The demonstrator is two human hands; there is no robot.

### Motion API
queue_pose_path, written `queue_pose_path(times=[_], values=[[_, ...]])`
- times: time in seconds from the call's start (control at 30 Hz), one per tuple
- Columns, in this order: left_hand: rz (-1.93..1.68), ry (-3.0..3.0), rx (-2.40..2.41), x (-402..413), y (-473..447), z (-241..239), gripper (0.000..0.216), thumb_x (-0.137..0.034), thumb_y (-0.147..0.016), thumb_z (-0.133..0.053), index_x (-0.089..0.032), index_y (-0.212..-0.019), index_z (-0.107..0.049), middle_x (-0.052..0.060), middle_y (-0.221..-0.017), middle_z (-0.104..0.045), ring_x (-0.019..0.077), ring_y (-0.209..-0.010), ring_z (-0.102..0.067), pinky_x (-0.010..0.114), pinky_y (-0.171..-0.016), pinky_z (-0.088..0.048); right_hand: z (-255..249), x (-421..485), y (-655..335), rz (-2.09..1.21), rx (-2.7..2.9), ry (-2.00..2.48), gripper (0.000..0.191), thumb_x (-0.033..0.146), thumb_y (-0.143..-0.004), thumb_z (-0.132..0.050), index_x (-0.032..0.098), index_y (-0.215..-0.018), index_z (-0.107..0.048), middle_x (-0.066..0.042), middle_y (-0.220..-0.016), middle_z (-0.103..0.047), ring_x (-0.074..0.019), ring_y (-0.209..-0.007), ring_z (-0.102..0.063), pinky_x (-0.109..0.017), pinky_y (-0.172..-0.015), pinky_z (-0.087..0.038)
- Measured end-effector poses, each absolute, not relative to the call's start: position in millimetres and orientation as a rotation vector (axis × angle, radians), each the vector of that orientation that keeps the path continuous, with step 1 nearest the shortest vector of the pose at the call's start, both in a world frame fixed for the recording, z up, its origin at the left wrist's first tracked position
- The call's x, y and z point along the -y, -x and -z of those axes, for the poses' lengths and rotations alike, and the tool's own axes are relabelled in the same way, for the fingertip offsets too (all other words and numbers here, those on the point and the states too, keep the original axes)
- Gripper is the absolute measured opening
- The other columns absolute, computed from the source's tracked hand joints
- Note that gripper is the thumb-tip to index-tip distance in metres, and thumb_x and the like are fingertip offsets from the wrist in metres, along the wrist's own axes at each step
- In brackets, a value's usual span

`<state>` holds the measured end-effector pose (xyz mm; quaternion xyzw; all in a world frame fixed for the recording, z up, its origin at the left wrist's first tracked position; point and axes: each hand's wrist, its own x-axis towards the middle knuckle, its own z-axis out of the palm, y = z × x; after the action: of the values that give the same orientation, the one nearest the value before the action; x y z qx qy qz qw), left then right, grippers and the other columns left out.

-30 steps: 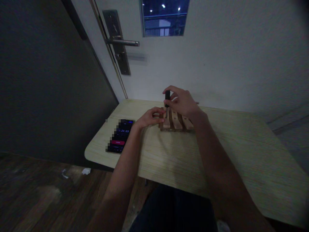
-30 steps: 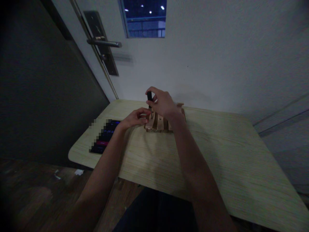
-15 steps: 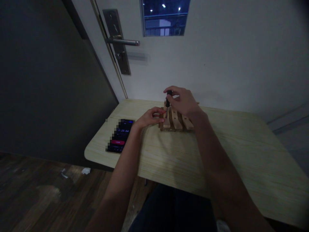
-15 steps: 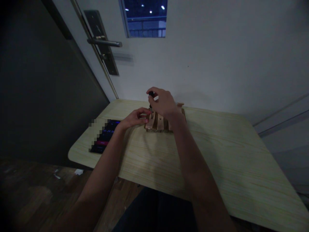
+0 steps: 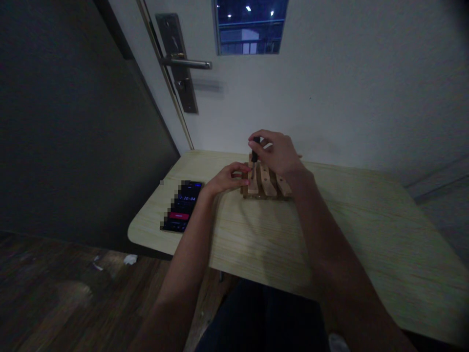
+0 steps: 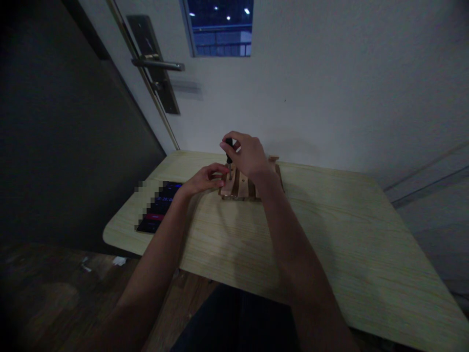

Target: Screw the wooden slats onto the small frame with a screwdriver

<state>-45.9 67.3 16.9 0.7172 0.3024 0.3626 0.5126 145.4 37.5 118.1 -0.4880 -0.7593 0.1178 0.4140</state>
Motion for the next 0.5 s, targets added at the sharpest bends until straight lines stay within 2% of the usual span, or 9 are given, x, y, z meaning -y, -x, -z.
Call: queue_pose_path(times=[0.17,0.33,0.4,0.5], values=[[-0.871,-1.727,-0.731,-68.2,45.6,-16.1,0.054,-0.046,-0.064,-0.087,-0.016,-0.105,-0.067,0.011,-0.121,-0.064,0.0229,-0.111,-0.062,0.045,-0.105,-0.047,-115.8,-37.9,-146.7,-0.356,1.952,1.23,0.032,0.017,-0.084,-0.054,0.018,-0.114,-0.066,-0.008,-0.102,-0.073,-0.0151,-0.067,-0.067,-0.032,-0.072,-0.053],[-0.882,-1.716,-0.735,-66.4,45.4,-18.9,0.057,-0.046,-0.062,-0.089,-0.015,-0.105,-0.067,0.011,-0.122,-0.064,0.0243,-0.113,-0.061,0.045,-0.107,-0.045,-116.7,-35.4,-146.4,-0.337,1.999,1.187,0.04,0.016,-0.085,-0.053,0.022,-0.123,-0.061,-0.003,-0.088,-0.069,-0.0151,-0.068,-0.066,-0.03,-0.071,-0.051],[-0.882,-1.713,-0.733,-65.8,45.3,-19.6,0.056,-0.045,-0.062,-0.089,-0.015,-0.105,-0.067,0.011,-0.121,-0.065,0.0247,-0.114,-0.061,0.046,-0.107,-0.046,-117.8,-34.7,-146.1,-0.284,2.01,1.193,0.037,0.015,-0.084,-0.055,0.023,-0.12,-0.062,-0.001,-0.086,-0.068,-0.0141,-0.066,-0.063,-0.031,-0.073,-0.05],[-0.87,-1.72,-0.736,-65.8,45.6,-19.8,0.052,-0.043,-0.064,-0.087,-0.016,-0.105,-0.068,0.01,-0.121,-0.065,0.0241,-0.114,-0.061,0.046,-0.107,-0.045,-117.6,-35.8,-146.3,-0.247,1.999,1.216,0.021,0.02,-0.083,-0.062,0.022,-0.104,-0.067,-0.002,-0.086,-0.068,-0.0141,-0.066,-0.061,-0.031,-0.074,-0.049]])
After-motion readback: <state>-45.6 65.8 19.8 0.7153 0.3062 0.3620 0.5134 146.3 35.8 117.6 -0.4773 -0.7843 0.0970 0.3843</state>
